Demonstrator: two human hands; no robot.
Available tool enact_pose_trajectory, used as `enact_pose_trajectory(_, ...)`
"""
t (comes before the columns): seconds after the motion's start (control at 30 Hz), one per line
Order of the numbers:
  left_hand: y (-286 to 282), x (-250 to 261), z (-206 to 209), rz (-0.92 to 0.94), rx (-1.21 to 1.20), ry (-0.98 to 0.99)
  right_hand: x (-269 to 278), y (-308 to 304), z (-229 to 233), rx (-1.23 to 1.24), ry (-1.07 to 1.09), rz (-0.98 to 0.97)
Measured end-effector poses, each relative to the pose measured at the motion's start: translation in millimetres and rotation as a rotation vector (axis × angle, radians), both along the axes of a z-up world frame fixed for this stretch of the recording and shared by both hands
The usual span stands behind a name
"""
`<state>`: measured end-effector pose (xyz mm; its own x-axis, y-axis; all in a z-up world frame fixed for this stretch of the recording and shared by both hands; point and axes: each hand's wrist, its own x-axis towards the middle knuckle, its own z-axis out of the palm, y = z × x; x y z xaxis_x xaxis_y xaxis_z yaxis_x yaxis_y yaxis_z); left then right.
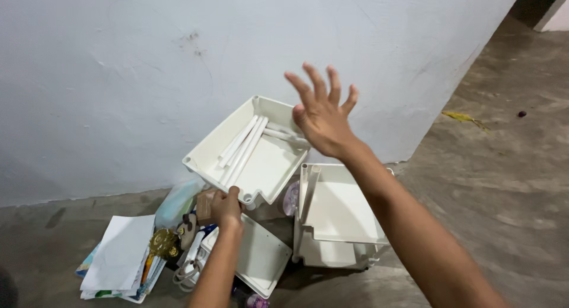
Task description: The person assembles a white plastic storage cart by inserting support rods into the drawers and stacking them. They attach the top lid and place small storage baskets on top of the finished unit.
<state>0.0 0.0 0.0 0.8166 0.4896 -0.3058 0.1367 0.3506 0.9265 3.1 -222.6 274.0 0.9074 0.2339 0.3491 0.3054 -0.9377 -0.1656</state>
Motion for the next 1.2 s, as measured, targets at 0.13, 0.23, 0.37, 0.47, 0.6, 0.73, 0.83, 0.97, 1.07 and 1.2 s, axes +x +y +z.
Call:
enact_pose_trajectory(0.13, 1, -6, 9, -0.056, -0.012, -0.067, 21, 0, -90, 0.03, 0.345, 0.003)
enact_pose_trajectory(0.23, -1, -1, 18, -0.06, 0.025, -0.081, 34, -18, -112, 0.278, 0.383, 0.082)
enact_pose_trajectory(0.37, -7, 8, 13, -0.111, 0.06, -0.079, 49, -70, -122, 0.611, 0.35, -0.083)
enact_pose_trajectory(0.47, -11, 26, 12, -0.214, 0.095, -0.092, 67, -128, -126, 0.537, 0.267, -0.452)
enact_pose_trajectory(0.6, -35, 60, 6, -0.403, -0.029, -0.159, 61, -216, -162, 0.407, 0.161, -0.501)
enact_pose_trajectory(0.73, -79, 83, -7, -0.534, 0.179, -0.077, 43, -268, -201, 1.11, 0.606, -0.443)
enact_pose_trajectory(0.83, -97, 92, -23, -0.666, 0.306, -0.069, 23, -291, -222, 1.181, 0.546, -0.457)
enact_pose_trajectory(0.97, -115, 95, -49, -0.795, 0.3, -0.024, 0, -307, -244, 1.192, 0.564, -0.552)
enact_pose_trajectory(1.07, -125, 97, -66, -0.786, 0.325, -0.05, -7, -313, -262, 1.206, 0.586, -0.557)
enact_pose_trajectory(1.2, -132, 95, -74, -0.77, 0.282, 0.056, -13, -319, -282, 1.181, 0.57, -0.58)
